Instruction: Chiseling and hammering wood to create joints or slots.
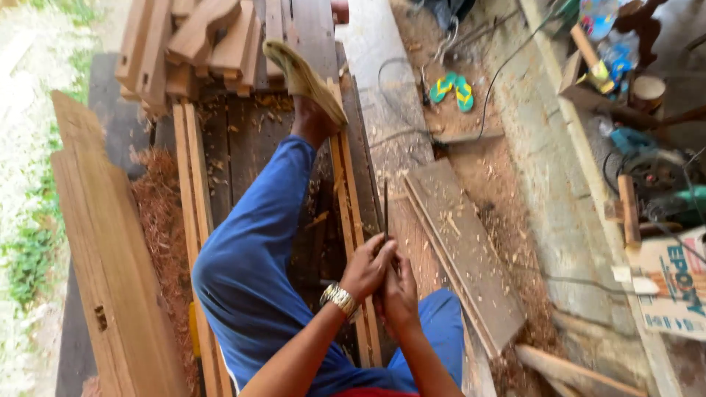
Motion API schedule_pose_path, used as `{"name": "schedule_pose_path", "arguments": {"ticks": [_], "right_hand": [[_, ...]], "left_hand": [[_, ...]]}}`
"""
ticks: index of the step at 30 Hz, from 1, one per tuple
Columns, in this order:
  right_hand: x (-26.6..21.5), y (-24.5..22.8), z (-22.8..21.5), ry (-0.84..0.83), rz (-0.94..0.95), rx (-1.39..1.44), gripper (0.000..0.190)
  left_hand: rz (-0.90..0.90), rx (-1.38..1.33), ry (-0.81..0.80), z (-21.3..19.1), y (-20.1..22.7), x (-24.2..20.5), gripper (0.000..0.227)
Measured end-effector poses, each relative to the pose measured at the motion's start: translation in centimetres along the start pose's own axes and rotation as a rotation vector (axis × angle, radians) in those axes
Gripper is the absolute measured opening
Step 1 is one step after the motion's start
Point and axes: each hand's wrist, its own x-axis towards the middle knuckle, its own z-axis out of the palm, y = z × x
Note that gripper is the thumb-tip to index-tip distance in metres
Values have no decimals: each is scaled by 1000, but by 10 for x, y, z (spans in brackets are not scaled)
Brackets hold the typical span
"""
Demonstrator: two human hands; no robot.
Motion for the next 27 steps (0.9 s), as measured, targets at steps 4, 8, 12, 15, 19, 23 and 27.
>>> {"name": "schedule_pose_path", "arguments": {"ticks": [4, 8, 12, 15, 19, 23, 27], "right_hand": [[-45, 59, -66, -23, 94, -214, 42], [-76, 70, -75, -122, 151, -149, 50], [-72, 88, -85, -95, 82, -141, 42], [-66, 108, -98, -72, 108, -153, 36], [-40, 109, -84, -105, -16, -208, 29], [-16, 124, -83, -89, -256, -312, 26], [-28, 129, -92, -114, -100, -113, 29]], "left_hand": [[-77, -101, -77, 13, -58, -67, 38], [-328, -350, -132, 11, -51, -109, 31], [-497, -522, -105, 11, -53, -114, 30], [-522, -564, -106, 17, -65, -117, 31], [-558, -536, -66, 18, -76, -98, 32], [-324, -457, 63, 22, -93, -86, 35], [-306, -509, 27, 25, -97, -89, 33]]}}
